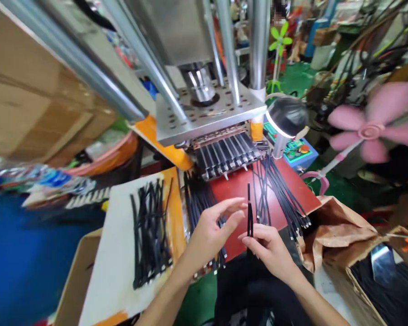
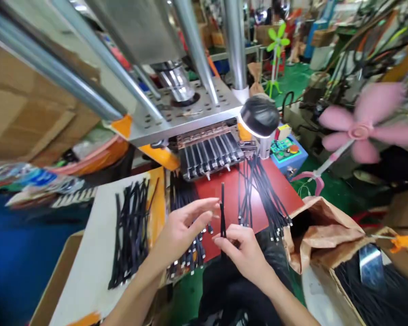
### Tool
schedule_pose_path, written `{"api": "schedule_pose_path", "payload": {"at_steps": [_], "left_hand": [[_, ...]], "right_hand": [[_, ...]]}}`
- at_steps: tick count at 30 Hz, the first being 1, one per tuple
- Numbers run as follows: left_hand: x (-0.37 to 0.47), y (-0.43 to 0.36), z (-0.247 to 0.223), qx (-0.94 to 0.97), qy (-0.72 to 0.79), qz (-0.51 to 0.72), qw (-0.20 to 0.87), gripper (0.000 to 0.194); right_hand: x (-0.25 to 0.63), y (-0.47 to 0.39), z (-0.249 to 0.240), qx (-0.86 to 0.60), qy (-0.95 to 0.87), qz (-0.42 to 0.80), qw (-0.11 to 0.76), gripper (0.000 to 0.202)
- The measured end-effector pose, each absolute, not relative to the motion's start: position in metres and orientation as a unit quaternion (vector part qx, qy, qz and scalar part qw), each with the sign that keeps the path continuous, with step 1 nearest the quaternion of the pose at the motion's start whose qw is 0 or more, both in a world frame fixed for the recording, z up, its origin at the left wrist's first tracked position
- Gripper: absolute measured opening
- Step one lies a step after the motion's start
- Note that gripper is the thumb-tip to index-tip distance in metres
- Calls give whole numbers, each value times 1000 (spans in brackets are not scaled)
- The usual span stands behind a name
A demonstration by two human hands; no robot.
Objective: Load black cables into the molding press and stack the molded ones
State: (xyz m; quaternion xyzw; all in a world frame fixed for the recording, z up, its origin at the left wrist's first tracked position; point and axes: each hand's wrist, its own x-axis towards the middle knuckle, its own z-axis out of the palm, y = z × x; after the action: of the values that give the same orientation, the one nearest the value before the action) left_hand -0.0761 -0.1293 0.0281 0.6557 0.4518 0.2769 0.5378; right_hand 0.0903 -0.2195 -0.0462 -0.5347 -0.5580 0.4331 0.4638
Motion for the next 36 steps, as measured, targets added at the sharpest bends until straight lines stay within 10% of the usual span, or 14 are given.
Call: {"api": "schedule_pose_path", "payload": {"at_steps": [21,36], "left_hand": [[-90,-116,34,628,402,355,563,22],[-110,21,-1,747,463,430,208,24]], "right_hand": [[97,-180,-30,-463,-671,408,411,33],[117,-101,17,-383,-799,426,183,37]]}}
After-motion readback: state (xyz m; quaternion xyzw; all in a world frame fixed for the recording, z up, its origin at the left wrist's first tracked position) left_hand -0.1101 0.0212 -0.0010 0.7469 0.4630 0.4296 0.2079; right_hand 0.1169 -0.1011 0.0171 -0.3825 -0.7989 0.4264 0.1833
